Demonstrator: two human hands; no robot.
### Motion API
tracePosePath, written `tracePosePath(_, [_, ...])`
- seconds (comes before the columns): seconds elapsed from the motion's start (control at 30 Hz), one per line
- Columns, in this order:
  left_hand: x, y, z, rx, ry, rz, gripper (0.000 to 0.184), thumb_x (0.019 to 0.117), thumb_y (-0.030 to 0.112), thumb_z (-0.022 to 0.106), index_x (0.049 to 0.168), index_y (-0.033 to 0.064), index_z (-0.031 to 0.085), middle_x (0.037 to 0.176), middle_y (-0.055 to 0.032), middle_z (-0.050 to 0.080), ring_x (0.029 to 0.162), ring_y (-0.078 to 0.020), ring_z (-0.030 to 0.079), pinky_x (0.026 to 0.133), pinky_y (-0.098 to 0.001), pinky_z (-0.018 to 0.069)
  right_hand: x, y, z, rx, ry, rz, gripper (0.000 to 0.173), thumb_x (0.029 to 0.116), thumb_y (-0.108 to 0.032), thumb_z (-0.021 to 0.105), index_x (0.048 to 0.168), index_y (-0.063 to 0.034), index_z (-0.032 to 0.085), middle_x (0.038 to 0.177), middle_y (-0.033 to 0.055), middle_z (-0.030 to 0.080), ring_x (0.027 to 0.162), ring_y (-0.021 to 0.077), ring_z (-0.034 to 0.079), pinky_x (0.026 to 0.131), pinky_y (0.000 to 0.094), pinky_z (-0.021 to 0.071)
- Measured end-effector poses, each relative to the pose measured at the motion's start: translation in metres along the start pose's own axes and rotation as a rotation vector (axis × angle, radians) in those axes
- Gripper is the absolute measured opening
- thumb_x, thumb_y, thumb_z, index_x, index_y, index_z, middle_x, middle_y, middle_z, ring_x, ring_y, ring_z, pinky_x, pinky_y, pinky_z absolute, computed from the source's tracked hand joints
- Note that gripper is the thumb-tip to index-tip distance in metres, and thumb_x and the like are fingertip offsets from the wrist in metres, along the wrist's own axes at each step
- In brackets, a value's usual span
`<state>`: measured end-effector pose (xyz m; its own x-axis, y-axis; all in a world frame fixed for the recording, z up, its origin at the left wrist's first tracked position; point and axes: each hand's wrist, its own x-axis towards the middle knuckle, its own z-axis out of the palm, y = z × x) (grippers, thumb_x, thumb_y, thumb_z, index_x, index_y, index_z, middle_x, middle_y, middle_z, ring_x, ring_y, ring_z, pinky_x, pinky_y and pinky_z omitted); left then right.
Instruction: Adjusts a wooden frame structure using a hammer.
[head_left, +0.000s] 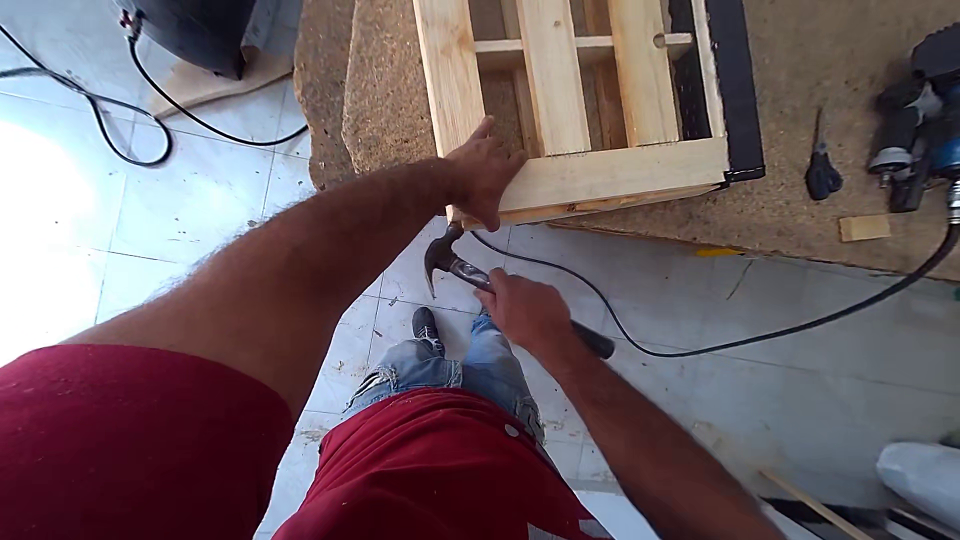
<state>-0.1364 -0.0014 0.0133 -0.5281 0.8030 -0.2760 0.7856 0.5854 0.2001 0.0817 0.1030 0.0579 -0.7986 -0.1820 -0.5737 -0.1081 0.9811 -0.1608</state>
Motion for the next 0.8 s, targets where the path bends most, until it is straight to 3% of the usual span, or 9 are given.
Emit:
tracePosePath(0.07, [0.003,-0.002,0.001,-0.001,0.002,-0.003,0.122,0.0592,0.068,0.081,0.153,0.003,0.038,0.128,-0.0221,0.064,0.124,-0.0412,0.059,0.122,-0.0691,0.0111,-0.001,0.007,-0.001,-0.06,0.009,-0.012,0.046,0.1076,-0.052,0.043,0.11,-0.0092,0.062,0.086,0.0154,0.069,0.079,0.0376,0.071,0.063,0.0546,0.0558])
tracePosePath(0.13, [0.002,0.0,0.002,-0.011,-0.006,0.006,0.122,0.0603,0.068,0.082,0.152,0.002,0.038,0.128,-0.0233,0.063,0.125,-0.0424,0.058,0.121,-0.0699,0.0111,-0.017,0.006,0.005,-0.113,0.036,-0.197,0.042,0.1061,-0.051,0.046,0.101,-0.0125,0.063,0.076,0.0093,0.066,0.067,0.0312,0.069,0.054,0.0488,0.0542])
tracePosePath(0.2, [0.002,-0.001,-0.001,-0.006,-0.004,0.009,0.121,0.061,0.068,0.082,0.152,0.0017,0.038,0.128,-0.023,0.063,0.125,-0.0419,0.058,0.122,-0.0692,0.0114,-0.015,0.015,-0.003,-0.156,0.001,-0.362,0.037,0.1047,-0.049,0.05,0.1,-0.0156,0.064,0.076,0.0065,0.064,0.066,0.0278,0.067,0.053,0.0462,0.0525])
tracePosePath(0.3, [0.003,-0.001,0.0,-0.01,-0.005,0.004,0.121,0.0603,0.068,0.082,0.152,0.0024,0.038,0.127,-0.0218,0.064,0.125,-0.0407,0.059,0.122,-0.0682,0.0118,0.016,0.051,-0.026,-0.193,0.024,-0.344,0.036,0.1063,-0.045,0.049,0.107,-0.0127,0.065,0.082,0.0127,0.067,0.073,0.0351,0.069,0.058,0.0535,0.0531])
tracePosePath(0.37, [0.003,0.0,0.001,-0.012,-0.006,0.003,0.12,0.0603,0.067,0.082,0.152,0.0029,0.039,0.125,-0.0209,0.065,0.123,-0.0405,0.059,0.122,-0.0681,0.0114,0.021,0.06,-0.036,-0.243,0.041,-0.3,0.041,0.1061,-0.049,0.047,0.102,-0.0119,0.063,0.079,0.0119,0.066,0.072,0.0348,0.068,0.058,0.0525,0.0527])
tracePosePath(0.5, [0.003,-0.001,-0.001,-0.005,-0.015,0.0,0.119,0.0613,0.067,0.082,0.152,0.0025,0.039,0.127,-0.021,0.064,0.125,-0.0404,0.058,0.123,-0.0672,0.0109,0.012,0.057,-0.036,-0.263,-0.032,-0.445,0.036,0.1047,-0.048,0.05,0.101,-0.0144,0.063,0.075,0.008,0.063,0.067,0.0301,0.067,0.055,0.0479,0.0511])
tracePosePath(0.67, [0.003,-0.005,0.004,0.003,0.014,-0.006,0.123,0.0567,0.068,0.082,0.153,0.0045,0.039,0.131,-0.0202,0.063,0.129,-0.0395,0.056,0.123,-0.0668,0.01,0.019,0.081,-0.018,-0.199,0.095,-0.283,0.038,0.1043,-0.047,0.051,0.101,-0.0117,0.065,0.079,0.0115,0.066,0.07,0.0344,0.068,0.057,0.053,0.053])
tracePosePath(0.73, [-0.007,-0.003,0.008,-0.01,0.032,0.013,0.129,0.0544,0.07,0.083,0.156,0.0051,0.037,0.137,-0.0209,0.061,0.133,-0.0407,0.053,0.124,-0.066,0.0088,-0.012,0.073,0.008,-0.041,0.067,-0.249,0.036,0.102,-0.049,0.054,0.103,-0.0154,0.066,0.079,0.0079,0.067,0.071,0.0304,0.069,0.06,0.0524,0.0546])
tracePosePath(0.8, [-0.005,0.0,0.002,0.013,0.104,0.048,0.126,0.0523,0.07,0.083,0.152,0.0037,0.042,0.135,-0.0211,0.062,0.132,-0.0409,0.054,0.124,-0.0663,0.0141,-0.032,0.072,0.029,0.142,-0.046,-0.147,0.041,0.1012,-0.053,0.054,0.11,-0.015,0.066,0.083,0.0091,0.069,0.079,0.0315,0.07,0.069,0.0553,0.0554])
